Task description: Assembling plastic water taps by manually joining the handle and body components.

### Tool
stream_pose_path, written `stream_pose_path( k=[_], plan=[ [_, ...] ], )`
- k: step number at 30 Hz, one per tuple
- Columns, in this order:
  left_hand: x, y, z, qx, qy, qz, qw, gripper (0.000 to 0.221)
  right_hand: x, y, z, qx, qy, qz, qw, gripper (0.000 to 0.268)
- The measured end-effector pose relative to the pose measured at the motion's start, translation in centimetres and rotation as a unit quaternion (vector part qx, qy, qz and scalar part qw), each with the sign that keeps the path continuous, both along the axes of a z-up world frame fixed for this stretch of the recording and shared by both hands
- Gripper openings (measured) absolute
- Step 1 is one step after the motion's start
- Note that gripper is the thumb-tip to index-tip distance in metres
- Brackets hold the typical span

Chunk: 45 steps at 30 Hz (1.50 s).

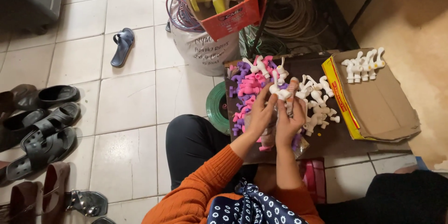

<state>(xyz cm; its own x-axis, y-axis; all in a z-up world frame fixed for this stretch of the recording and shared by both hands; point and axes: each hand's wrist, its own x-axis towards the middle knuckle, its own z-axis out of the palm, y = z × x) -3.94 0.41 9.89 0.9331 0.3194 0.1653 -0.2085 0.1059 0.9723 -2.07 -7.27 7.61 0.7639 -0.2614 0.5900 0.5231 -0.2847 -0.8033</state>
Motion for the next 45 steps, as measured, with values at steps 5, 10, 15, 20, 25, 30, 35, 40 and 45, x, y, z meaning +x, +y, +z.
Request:
stream_pose_path(
  k=[5, 10, 15, 20, 25, 30, 35, 40, 45],
  plan=[
    [1.0, -1.6, -2.7, -0.072, -0.012, -0.055, 0.996, 0.073, 0.2, -0.1, -1.7, -0.069, -0.063, -0.04, 0.995, 0.009],
    [0.1, -0.5, 1.3, -0.098, -0.059, -0.038, 0.993, 0.043, 1.0, 0.6, -1.6, -0.064, -0.059, -0.002, 0.996, 0.012],
    [-0.6, -2.0, -0.8, -0.169, -0.001, 0.018, 0.985, 0.026, 1.8, 1.1, -1.6, -0.062, -0.047, 0.051, 0.996, 0.02],
    [-1.4, -1.3, -1.7, -0.127, 0.035, 0.018, 0.991, 0.025, 0.9, -0.2, -2.9, -0.069, -0.009, 0.063, 0.996, 0.027],
    [0.3, 2.3, -3.9, -0.223, 0.1, 0.032, 0.969, 0.026, 0.3, 0.9, -5.8, -0.112, -0.011, 0.004, 0.994, 0.022],
    [0.4, 5.7, -2.6, -0.325, 0.05, 0.15, 0.933, 0.032, 1.1, 2.1, -3.9, -0.121, -0.044, 0.053, 0.99, 0.024],
    [1.0, 4.8, -3.2, -0.34, 0.038, 0.185, 0.922, 0.034, 2.3, -1.2, -4.9, -0.057, 0.078, 0.118, 0.988, 0.028],
    [3.0, 2.4, -4.4, -0.323, -0.014, 0.086, 0.942, 0.029, 1.7, -0.6, -4.1, -0.067, 0.132, 0.252, 0.956, 0.06],
    [2.9, 4.2, 0.9, 0.165, -0.274, 0.328, 0.889, 0.038, 2.7, -1.2, -6.3, -0.123, 0.076, 0.133, 0.98, 0.041]
  ],
)
